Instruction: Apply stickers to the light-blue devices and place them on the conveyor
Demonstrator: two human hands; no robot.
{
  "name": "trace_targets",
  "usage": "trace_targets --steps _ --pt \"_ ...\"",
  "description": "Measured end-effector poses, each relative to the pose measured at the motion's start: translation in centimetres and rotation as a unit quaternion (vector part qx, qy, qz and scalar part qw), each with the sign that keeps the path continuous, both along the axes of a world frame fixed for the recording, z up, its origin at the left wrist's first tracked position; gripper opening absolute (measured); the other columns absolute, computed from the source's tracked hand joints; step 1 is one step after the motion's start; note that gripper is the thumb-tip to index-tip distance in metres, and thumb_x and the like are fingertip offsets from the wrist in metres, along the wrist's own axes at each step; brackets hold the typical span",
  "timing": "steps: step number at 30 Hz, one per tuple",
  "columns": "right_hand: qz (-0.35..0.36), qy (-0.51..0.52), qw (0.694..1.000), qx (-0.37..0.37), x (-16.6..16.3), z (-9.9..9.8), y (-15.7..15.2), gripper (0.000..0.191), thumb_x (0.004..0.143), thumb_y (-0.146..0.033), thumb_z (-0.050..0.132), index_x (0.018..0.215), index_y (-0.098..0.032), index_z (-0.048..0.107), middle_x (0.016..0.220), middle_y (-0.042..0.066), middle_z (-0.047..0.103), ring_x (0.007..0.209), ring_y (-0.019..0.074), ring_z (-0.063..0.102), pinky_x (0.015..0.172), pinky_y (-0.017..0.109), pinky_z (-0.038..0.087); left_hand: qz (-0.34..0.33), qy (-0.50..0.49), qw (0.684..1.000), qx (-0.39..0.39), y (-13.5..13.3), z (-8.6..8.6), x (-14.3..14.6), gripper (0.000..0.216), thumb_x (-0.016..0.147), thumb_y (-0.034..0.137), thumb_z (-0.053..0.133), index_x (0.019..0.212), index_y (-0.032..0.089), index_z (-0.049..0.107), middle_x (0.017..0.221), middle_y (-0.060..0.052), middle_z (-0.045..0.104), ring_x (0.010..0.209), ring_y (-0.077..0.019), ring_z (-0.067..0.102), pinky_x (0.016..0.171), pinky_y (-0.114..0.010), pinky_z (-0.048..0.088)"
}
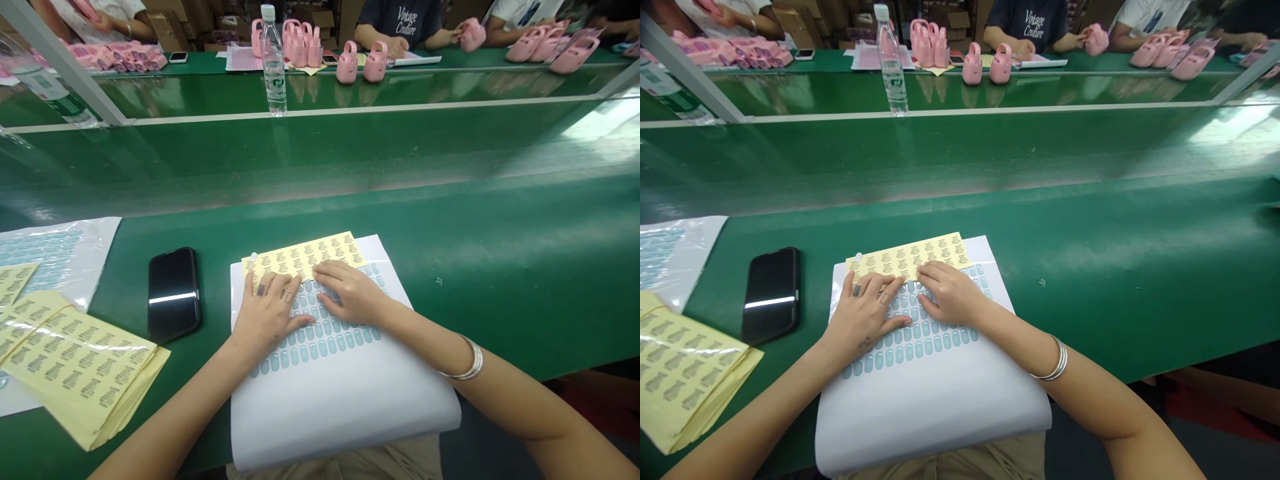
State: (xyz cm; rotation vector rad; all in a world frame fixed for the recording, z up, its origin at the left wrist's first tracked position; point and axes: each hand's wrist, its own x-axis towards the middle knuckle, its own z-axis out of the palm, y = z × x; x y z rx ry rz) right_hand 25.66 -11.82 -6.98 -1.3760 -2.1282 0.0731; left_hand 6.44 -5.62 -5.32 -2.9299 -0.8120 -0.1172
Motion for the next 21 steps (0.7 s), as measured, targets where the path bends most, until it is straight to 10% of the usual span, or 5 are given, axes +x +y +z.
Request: trace_targets --steps 21 --pt "-0.012 -0.029 0.999 -0.021 -0.04 0.12 0.11 0.037 0.086 -0.025 0.042 0.116 -0.005 0.053 0.117 0.016 0.056 0.114 0.0274 0.047 0.095 0.047 0.045 0.012 -0.026 1.0 0.009 0.14 -0.62 -0.05 0.058 0.086 0.056 0.031 0.127 0.017 0.045 0.119 -0.015 0.051 0.112 -0.0312 0.042 0.095 -0.056 0.029"
